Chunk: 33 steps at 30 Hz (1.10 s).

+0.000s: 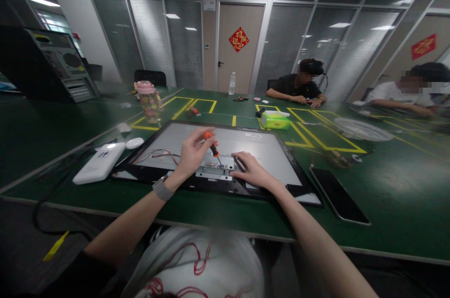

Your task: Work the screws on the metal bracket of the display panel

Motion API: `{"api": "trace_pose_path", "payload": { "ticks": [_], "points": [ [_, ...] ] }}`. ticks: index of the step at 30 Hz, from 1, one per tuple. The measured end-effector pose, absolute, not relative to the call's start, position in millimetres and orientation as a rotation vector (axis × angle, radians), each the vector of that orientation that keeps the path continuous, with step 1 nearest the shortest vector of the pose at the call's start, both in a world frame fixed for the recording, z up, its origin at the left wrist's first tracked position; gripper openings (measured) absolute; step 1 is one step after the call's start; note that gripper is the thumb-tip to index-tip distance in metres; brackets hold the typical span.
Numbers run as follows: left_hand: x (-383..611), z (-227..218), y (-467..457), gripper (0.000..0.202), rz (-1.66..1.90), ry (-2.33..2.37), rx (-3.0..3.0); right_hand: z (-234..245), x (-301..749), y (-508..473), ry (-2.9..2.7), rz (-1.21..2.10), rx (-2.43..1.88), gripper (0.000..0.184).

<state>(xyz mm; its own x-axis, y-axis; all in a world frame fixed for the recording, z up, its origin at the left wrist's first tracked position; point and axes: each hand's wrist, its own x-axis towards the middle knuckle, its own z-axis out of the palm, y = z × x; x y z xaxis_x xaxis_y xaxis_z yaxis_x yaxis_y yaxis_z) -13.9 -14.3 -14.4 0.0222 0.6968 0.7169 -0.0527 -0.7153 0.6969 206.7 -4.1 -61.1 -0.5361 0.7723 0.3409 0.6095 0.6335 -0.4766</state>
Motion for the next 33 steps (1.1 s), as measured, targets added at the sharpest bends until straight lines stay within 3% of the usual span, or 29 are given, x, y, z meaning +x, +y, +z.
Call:
{"api": "trace_pose_path", "payload": {
  "ticks": [10,33],
  "points": [
    [-13.6,-10.9,-16.4,0.024,1.768,0.666,1.742,-62.0,196.0,-2.5,-2.341,0.260,-1.169,0.056],
    [-8.9,-11.5,-19.8,0.025,1.749,0.702,1.854,-64.5,197.1,-2.7,-2.319,0.263,-1.157,0.056]
  ]
}}
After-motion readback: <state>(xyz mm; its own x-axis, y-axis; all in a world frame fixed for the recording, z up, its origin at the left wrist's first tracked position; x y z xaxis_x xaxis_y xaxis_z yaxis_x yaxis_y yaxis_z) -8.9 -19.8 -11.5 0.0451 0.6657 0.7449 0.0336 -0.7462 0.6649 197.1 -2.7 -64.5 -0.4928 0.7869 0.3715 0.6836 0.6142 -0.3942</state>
